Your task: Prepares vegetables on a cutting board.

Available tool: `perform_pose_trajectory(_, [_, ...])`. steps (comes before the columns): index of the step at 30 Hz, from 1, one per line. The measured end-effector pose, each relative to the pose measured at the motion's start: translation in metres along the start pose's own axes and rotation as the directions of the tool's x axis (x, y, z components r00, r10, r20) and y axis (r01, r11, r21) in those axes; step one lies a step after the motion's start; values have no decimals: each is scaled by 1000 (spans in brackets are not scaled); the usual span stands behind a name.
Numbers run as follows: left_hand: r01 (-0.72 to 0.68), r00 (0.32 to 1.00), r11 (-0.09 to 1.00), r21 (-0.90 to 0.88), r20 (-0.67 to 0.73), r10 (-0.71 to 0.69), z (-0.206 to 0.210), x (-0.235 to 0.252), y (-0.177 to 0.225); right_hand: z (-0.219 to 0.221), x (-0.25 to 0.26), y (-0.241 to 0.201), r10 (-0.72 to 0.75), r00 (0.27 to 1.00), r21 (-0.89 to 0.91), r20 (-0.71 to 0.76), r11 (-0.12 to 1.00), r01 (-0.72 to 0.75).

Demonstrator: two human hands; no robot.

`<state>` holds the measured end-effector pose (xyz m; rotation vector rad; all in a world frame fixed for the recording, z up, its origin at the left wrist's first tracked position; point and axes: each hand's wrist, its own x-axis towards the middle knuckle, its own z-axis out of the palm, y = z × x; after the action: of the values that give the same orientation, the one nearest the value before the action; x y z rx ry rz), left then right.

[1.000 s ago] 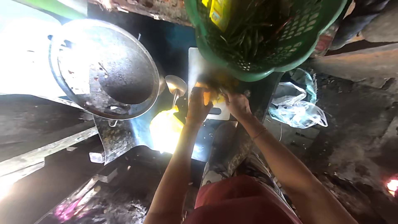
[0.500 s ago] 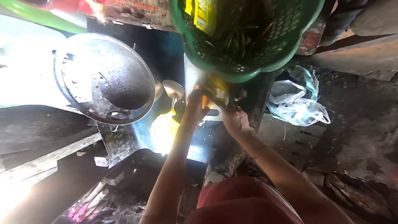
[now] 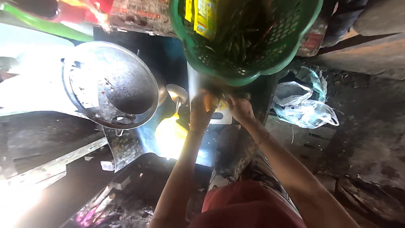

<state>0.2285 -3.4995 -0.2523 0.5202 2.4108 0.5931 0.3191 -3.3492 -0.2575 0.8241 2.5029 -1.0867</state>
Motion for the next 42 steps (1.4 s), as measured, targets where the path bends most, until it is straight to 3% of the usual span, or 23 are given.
perform_pose_trajectory(5, [-192, 970, 976, 98, 172, 173, -6, 2, -19, 4, -42, -9, -116, 979, -138, -169, 986, 93])
perform_pose_trajectory(14, [-212, 972, 967, 142, 133, 194, -7, -1, -15, 28, -63, -28, -54, 984, -235, -170, 972, 13])
perform_pose_trajectory(27, [-192, 965, 980, 51, 191, 180, -10, 8, -21, 10, -8, -33, 68, 988, -150, 136, 988, -48])
perform_pose_trajectory(34, [-252, 950, 963, 95, 213, 228, -15, 4, -15, 30, -11, -32, 1, 999, -89, 42, 996, 3])
perform_pose_trajectory(37, [-235, 940, 966, 112, 279, 196, -17, -3, -22, 2, 10, -13, 11, 981, -17, 195, 1000, -7])
perform_pose_trajectory(42, [-254, 940, 963, 87, 258, 224, -11, -7, -39, -7, -18, 9, -135, 985, -12, -109, 991, 135])
